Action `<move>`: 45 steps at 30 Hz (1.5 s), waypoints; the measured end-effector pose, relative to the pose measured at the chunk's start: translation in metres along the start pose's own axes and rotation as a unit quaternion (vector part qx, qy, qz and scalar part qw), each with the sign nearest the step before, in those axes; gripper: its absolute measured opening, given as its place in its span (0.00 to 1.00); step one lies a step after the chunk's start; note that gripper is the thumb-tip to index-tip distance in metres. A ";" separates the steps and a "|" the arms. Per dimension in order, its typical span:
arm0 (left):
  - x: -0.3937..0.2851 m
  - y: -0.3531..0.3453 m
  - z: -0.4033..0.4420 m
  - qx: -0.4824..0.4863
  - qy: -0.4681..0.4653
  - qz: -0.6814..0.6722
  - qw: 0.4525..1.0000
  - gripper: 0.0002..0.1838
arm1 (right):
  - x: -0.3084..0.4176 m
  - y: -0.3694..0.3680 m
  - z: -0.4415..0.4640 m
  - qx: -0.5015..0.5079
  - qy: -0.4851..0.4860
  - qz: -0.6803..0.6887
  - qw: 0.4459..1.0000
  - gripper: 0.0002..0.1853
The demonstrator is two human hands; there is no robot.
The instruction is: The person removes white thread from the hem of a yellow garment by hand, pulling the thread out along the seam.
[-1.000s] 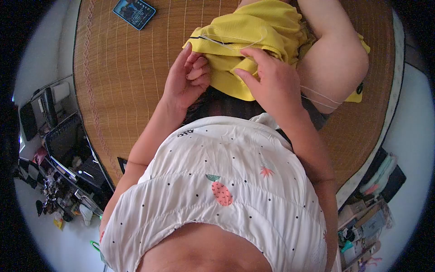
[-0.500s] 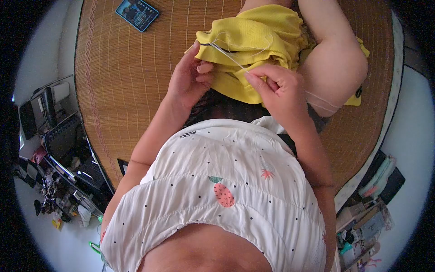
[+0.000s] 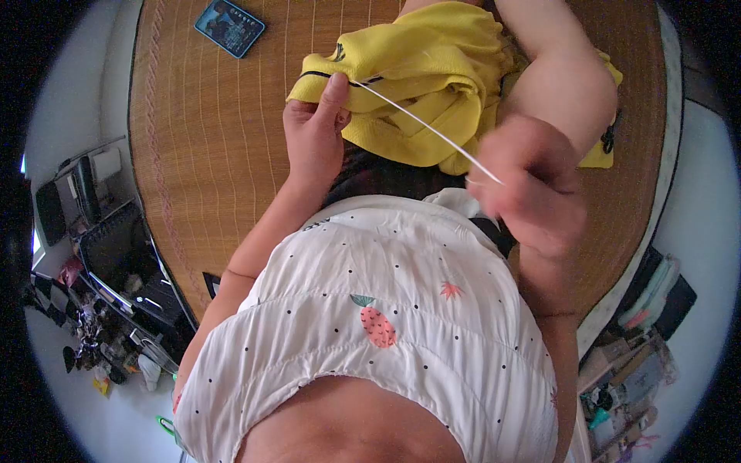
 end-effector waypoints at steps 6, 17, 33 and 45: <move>0.003 0.012 0.006 -0.037 -0.014 0.003 0.999 0.06 | 0.083 0.039 -0.022 -0.077 0.177 -0.193 0.962 0.06; 0.008 0.008 0.007 -0.022 0.044 -0.016 0.999 0.04 | 0.191 0.090 -0.063 -0.082 0.164 -0.567 0.803 0.05; 0.004 -0.022 -0.004 0.057 0.255 -0.354 0.898 0.12 | 0.002 0.034 0.010 -0.136 0.039 -0.561 0.816 0.15; -0.004 -0.036 -0.013 0.071 0.239 -0.286 0.925 0.13 | -0.024 0.020 0.035 -0.097 0.263 -0.630 0.724 0.17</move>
Point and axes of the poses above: each hand's wrist, its own z-axis towards the middle knuckle, its own y-axis out of the back of the hand, x = y × z, the point moved 7 cm from there along z, towards the middle knuckle, and after that the axes turned 1 degree about -x, right-handed, at the moved point
